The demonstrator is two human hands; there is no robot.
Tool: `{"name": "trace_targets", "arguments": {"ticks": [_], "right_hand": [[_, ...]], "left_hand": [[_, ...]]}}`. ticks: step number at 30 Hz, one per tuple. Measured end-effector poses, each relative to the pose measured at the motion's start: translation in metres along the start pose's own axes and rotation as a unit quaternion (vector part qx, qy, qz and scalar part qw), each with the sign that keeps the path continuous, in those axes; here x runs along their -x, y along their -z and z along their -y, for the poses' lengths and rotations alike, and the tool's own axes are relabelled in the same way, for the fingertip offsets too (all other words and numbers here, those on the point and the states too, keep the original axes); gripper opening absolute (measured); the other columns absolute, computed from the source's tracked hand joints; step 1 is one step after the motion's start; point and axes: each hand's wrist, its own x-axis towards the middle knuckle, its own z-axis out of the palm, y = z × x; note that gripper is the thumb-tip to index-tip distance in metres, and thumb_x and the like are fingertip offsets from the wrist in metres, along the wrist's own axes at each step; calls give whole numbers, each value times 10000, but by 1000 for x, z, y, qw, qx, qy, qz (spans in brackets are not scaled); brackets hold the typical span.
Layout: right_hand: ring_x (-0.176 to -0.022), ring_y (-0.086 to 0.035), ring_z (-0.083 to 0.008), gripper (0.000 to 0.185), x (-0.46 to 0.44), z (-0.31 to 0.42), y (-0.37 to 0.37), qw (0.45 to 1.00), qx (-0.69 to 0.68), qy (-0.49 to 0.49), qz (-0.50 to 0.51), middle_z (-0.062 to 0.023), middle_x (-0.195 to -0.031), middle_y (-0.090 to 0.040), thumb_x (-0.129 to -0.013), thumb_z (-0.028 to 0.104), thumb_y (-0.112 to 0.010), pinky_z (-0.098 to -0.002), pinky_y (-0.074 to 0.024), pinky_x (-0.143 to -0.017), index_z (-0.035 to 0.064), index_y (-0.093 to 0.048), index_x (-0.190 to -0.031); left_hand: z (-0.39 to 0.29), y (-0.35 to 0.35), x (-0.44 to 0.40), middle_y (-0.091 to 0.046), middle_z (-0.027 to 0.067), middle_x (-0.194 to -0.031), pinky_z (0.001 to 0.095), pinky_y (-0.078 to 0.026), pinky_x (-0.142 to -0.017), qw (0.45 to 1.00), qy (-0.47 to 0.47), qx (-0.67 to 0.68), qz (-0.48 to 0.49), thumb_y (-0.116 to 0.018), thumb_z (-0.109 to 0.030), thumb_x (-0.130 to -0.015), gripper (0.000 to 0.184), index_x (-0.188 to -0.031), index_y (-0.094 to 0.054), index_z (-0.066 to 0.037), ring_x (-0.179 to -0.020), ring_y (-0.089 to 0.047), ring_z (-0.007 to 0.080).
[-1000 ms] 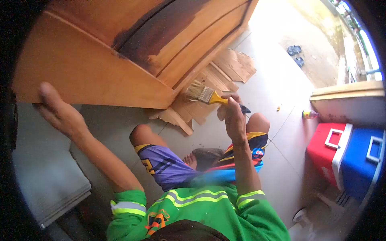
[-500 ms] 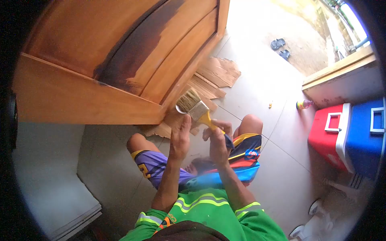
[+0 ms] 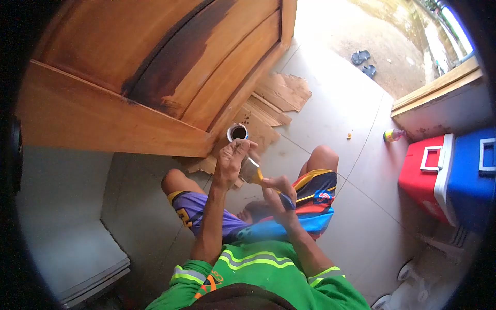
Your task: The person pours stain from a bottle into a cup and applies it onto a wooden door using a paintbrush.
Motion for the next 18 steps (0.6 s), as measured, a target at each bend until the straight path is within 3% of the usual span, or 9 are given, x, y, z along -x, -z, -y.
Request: {"name": "trace_targets", "arguments": {"ticks": [3, 5, 8, 10, 12, 14, 15, 16, 18], "right_hand": [[-646, -543, -113, 143, -5, 8, 14, 998, 18, -55, 22, -40, -699, -556, -889, 43, -573, -283, -457, -613, -17, -630, -1005], [-655, -558, -109, 152, -6, 6, 22, 996, 43, -70, 30, -46, -709, -579, -897, 66, -579, -274, -459, -610, -16, -630, -1014], [-657, -571, -106, 159, -17, 9, 30, 992, 63, -113, 8, -53, -732, -613, -908, 99, -588, -265, -457, -602, -13, -633, -1012], [-632, -560, -94, 168, -24, 10, 27, 989, 50, -140, 1, -45, -724, -622, -924, 138, -594, -251, -442, -584, -4, -640, -1001], [-617, -544, -87, 173, -30, 12, 19, 988, 69, -135, 32, -30, -710, -605, -928, 150, -595, -244, -431, -574, -1, -641, -999], [-618, -544, -90, 196, -42, 11, 15, 985, 61, -157, 42, -26, -704, -600, -934, 175, -597, -248, -434, -574, -4, -636, -1004], [-636, -554, -97, 208, -43, -5, 14, 988, -39, -153, -2, -30, -723, -613, -934, 188, -602, -246, -438, -592, -8, -636, -996], [-631, -536, -91, 231, -49, -8, 13, 991, 12, -136, -6, -26, -712, -599, -952, 218, -588, -245, -431, -592, -7, -625, -985], [-628, -522, -87, 247, -63, -16, 10, 989, 91, -121, 7, -23, -702, -587, -969, 244, -574, -249, -428, -596, 0, -614, -971]], "left_hand": [[5, 5, -2, -686, 69, -809, 284, -521, -632, 979, -26, -202, 4, -480, -312, -1023, 322, -1012, -625, -25, -666, -648, 140], [8, 11, -4, -685, 85, -815, 298, -513, -651, 927, -46, -371, -21, -449, -313, -1032, 352, -1017, -622, -7, -672, -650, 160], [2, 20, -7, -661, 164, -881, 405, -499, -754, 949, -143, -233, -157, -494, -251, -995, 279, -1084, -626, -22, -816, -652, 340], [0, 10, 1, -649, 189, -966, 414, -486, -800, 905, -251, -333, -86, -480, -251, -999, 286, -1098, -623, -25, -904, -631, 356], [22, 13, 9, -614, 211, -1157, 411, -470, -889, 844, -288, -451, 28, -453, -241, -1006, 301, -1144, -616, -29, -1044, -601, 362], [32, 18, 17, -617, 204, -1168, 400, -467, -914, 915, -202, -350, -21, -444, -232, -1009, 305, -1174, -609, -35, -1064, -604, 354], [36, 21, 20, -618, 200, -1174, 395, -466, -927, 941, -160, -295, -43, -440, -227, -1010, 308, -1189, -605, -38, -1074, -605, 349], [32, 30, 27, -609, 176, -1217, 374, -434, -966, 945, -93, -302, -82, -355, -246, -1039, 374, -1157, -598, 14, -1128, -583, 284], [34, 63, 36, -624, 154, -1162, 368, -435, -955, 938, -132, -296, -127, -330, -254, -1050, 383, -1130, -600, 6, -1084, -587, 255]]}}
